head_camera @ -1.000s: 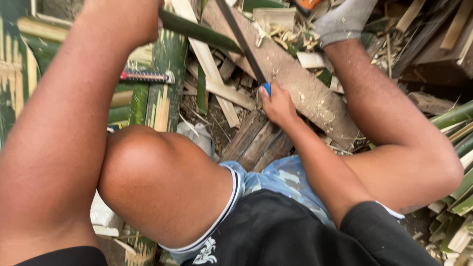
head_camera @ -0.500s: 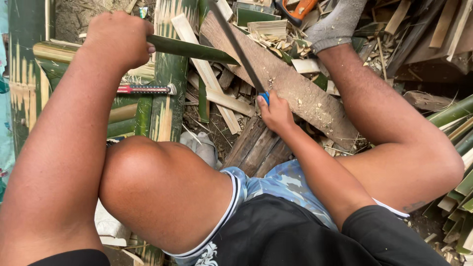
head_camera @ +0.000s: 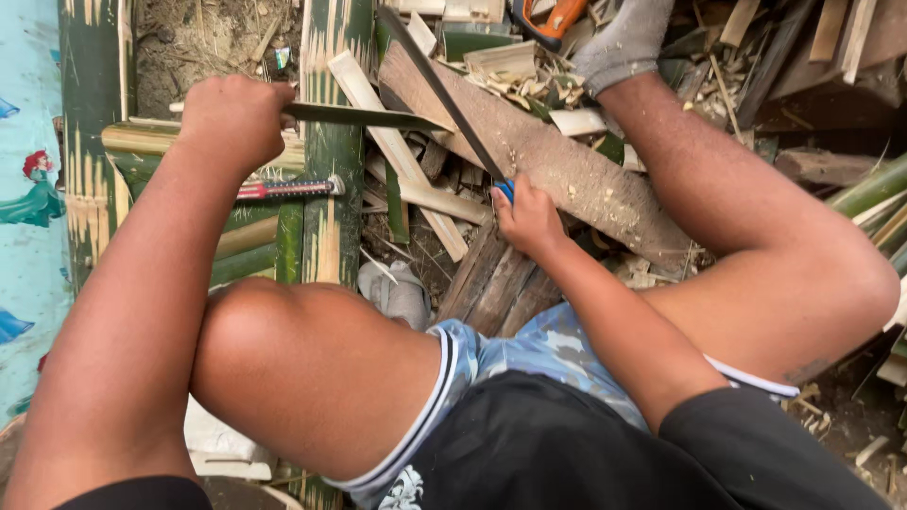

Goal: The person cuts bamboo strips with a hand saw, then uses a hammer to drive nails into a bamboo frame. They repeatedly place and adjust bamboo strips into the frame, securing them with nails.

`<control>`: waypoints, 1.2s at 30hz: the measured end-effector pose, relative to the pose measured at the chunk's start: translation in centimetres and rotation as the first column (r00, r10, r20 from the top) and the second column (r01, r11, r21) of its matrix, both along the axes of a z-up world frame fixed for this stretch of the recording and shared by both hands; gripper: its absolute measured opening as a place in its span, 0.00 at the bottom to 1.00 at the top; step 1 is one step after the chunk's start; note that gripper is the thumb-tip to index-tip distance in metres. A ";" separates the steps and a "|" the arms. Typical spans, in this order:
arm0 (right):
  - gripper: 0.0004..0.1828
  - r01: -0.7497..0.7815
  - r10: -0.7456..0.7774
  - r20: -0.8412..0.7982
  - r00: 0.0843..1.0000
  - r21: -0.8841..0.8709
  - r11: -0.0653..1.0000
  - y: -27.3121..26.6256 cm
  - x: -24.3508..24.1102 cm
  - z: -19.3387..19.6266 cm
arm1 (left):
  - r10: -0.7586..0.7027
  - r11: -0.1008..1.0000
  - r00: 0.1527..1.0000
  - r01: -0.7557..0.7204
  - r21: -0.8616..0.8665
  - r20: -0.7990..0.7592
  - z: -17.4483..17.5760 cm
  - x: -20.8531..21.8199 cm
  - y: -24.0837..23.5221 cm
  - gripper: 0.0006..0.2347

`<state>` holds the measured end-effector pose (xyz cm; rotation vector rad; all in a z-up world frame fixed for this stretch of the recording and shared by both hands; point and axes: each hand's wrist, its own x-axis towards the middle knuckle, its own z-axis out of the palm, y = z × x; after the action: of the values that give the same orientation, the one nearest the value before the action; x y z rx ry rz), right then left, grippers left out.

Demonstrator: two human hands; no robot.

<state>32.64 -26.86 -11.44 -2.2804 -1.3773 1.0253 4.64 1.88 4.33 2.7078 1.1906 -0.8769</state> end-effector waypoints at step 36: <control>0.21 0.036 -0.096 0.122 0.988 0.418 0.908 3.4 2.2 7.4 | 0.815 0.580 0.350 -0.500 -0.643 0.462 -2.4 3.5 -21.2 0.16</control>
<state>34.83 -23.47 -4.07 -2.0878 -1.4006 0.4944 8.17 -19.29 1.90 1.5858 1.4761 0.1301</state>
